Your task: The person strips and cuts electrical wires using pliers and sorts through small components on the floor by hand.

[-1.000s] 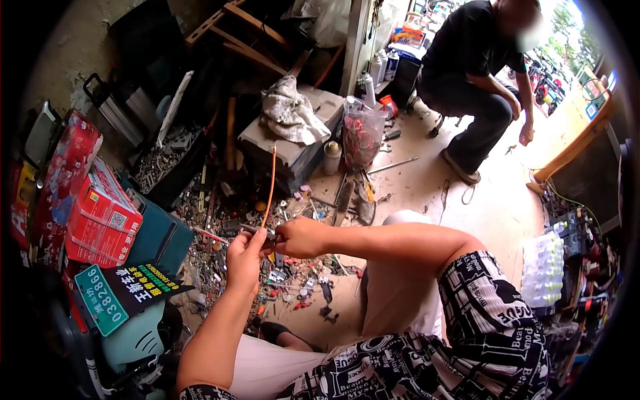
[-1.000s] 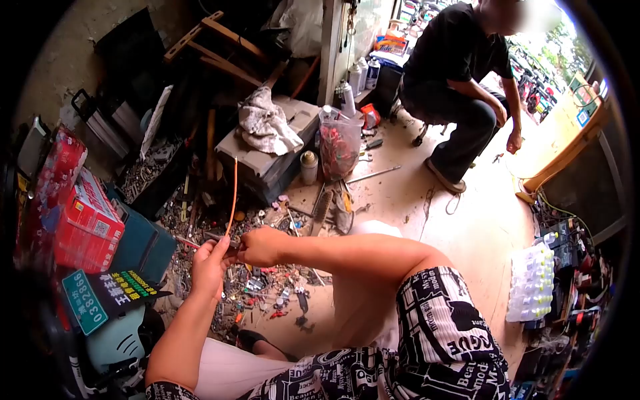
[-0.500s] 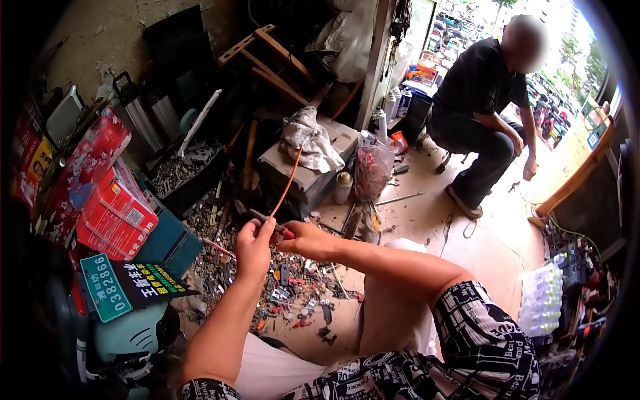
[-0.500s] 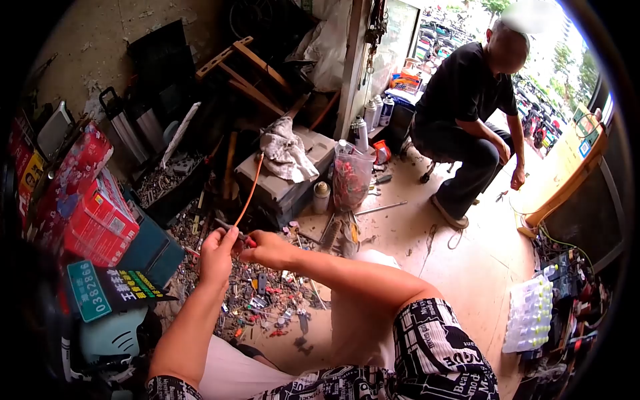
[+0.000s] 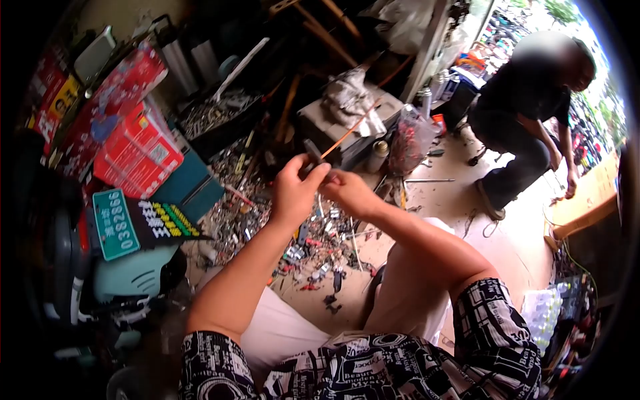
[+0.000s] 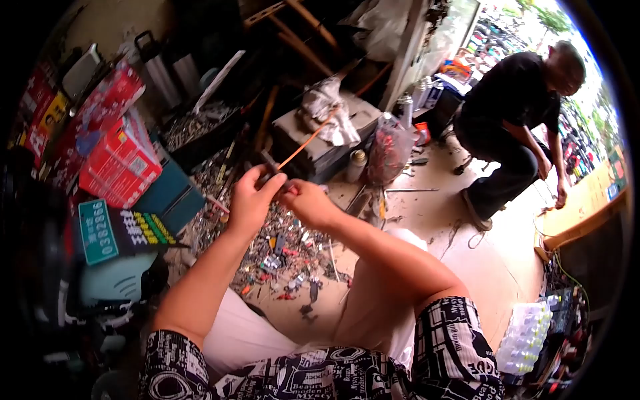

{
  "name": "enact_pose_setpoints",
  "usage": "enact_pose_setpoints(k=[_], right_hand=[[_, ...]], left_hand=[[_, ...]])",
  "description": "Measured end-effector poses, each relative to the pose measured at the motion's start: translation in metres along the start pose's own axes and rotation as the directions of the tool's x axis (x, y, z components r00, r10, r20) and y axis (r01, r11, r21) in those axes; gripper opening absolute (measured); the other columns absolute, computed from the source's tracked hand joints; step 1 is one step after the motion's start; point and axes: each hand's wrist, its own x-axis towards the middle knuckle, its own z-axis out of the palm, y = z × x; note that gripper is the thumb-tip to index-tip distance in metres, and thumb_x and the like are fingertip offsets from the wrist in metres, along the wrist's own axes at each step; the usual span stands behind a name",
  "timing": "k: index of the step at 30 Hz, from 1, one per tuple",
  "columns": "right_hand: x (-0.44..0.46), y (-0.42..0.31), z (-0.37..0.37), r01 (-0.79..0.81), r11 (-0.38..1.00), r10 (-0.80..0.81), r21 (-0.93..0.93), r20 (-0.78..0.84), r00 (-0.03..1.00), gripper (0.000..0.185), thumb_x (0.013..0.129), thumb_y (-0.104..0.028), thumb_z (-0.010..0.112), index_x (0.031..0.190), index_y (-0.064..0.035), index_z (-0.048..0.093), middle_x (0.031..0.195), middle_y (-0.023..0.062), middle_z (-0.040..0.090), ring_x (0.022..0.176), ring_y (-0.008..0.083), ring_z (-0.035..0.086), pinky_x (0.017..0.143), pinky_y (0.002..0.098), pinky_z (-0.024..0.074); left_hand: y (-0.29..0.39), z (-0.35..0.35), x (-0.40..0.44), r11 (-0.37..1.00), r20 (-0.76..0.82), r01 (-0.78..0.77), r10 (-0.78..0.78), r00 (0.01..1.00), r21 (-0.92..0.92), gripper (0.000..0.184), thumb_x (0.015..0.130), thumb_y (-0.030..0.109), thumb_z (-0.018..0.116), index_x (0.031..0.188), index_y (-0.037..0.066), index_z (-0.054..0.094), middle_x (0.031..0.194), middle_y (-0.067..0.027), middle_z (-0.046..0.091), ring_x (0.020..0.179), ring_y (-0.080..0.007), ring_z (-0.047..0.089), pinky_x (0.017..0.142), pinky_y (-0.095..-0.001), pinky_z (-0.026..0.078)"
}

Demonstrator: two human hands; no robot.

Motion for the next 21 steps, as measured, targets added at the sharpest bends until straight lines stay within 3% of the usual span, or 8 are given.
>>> enact_pose_setpoints(k=[4,5,7,9,12,14,16,21], right_hand=[[0.019,0.021,-0.002,0.178,0.962,-0.178,0.209,-0.018,0.984,0.027,0.092,-0.023,0.056,0.098,0.0039,0.058,0.083,0.0066,0.061,0.076,0.0128,0.056,0.071,0.0287,0.0473],[0.021,0.022,-0.001,0.176,0.962,-0.178,0.208,-0.012,0.984,0.027,0.092,-0.023,0.056,0.098,0.0039,0.058,0.083,0.0066,0.061,0.076,0.0128,0.056,0.071,0.0287,0.0473],[0.022,0.021,0.0,0.053,0.877,-0.072,0.478,0.023,0.997,0.026,0.092,-0.022,0.056,0.101,0.003,0.057,0.084,0.0079,0.061,0.078,0.0124,0.057,0.072,0.0275,0.0479],[0.024,0.02,-0.003,0.041,0.886,-0.065,0.462,0.036,0.997,0.021,0.091,-0.02,0.055,0.093,0.0006,0.054,0.078,0.0055,0.059,0.071,0.0115,0.055,0.065,0.027,0.0471],[0.018,0.011,-0.005,0.021,0.975,-0.029,0.221,0.031,0.999,0.021,0.087,-0.017,0.053,0.073,-0.0058,0.041,0.066,0.0003,0.051,0.057,0.0101,0.046,0.049,0.0277,0.0379],[0.012,0.004,-0.004,-0.013,0.994,0.012,0.109,0.009,1.0,0.022,0.087,-0.02,0.055,0.074,-0.0049,0.046,0.063,0.0012,0.049,0.058,0.0106,0.044,0.053,0.0296,0.0393],[0.009,0.004,-0.002,0.006,0.998,-0.008,0.056,0.033,0.999,0.022,0.087,-0.023,0.055,0.077,-0.0038,0.049,0.063,0.0018,0.049,0.059,0.0115,0.044,0.055,0.0318,0.0407],[0.007,0.002,-0.002,0.016,1.0,-0.017,0.006,0.027,0.999,0.028,0.088,-0.027,0.055,0.077,-0.0009,0.052,0.062,0.0029,0.05,0.059,0.0127,0.045,0.056,0.0328,0.0401]], left_hand=[[-0.003,-0.001,0.0,0.999,0.127,-0.034,0.031,0.991,0.019,0.038,0.089,0.008,0.063,0.122,-0.004,0.048,0.101,-0.0051,0.063,0.088,-0.0098,0.061,0.078,-0.0246,0.05],[-0.008,-0.001,-0.001,0.999,0.121,-0.032,0.029,0.992,0.019,0.038,0.089,0.008,0.063,0.122,-0.004,0.048,0.101,-0.0051,0.063,0.088,-0.0098,0.061,0.078,-0.0246,0.05],[-0.019,-0.001,0.001,0.996,0.005,-0.086,0.086,0.996,-0.006,0.04,0.086,0.018,0.068,0.117,-0.004,0.054,0.097,-0.0066,0.065,0.081,-0.0132,0.064,0.071,-0.0262,0.052],[-0.021,-0.004,0.002,0.993,-0.002,-0.118,0.118,0.993,-0.005,0.039,0.087,0.019,0.067,0.116,-0.003,0.054,0.096,-0.0079,0.065,0.08,-0.0138,0.064,0.07,-0.0269,0.052],[-0.005,-0.006,-0.001,0.959,-0.032,-0.177,0.189,0.981,0.22,0.031,0.088,0.022,0.066,0.106,-0.002,0.056,0.094,-0.0115,0.064,0.077,-0.0167,0.063,0.065,-0.0302,0.05],[-0.002,-0.007,0.0,0.814,-0.031,-0.311,0.372,0.928,0.491,0.024,0.088,0.019,0.065,0.1,0.0,0.057,0.09,-0.0144,0.062,0.075,-0.0292,0.061,0.065,-0.0366,0.049],[0.005,-0.011,0.002,0.672,0.023,-0.404,0.499,0.866,0.62,0.02,0.088,0.018,0.063,0.096,0.001,0.056,0.089,-0.0174,0.059,0.079,-0.0395,0.058,0.067,-0.0413,0.048],[0.013,-0.015,0.004,0.544,0.106,-0.462,0.561,0.821,0.7,0.02,0.091,0.023,0.06,0.091,0.002,0.057,0.085,-0.015,0.06,0.072,-0.0381,0.059,0.059,-0.042,0.047]])
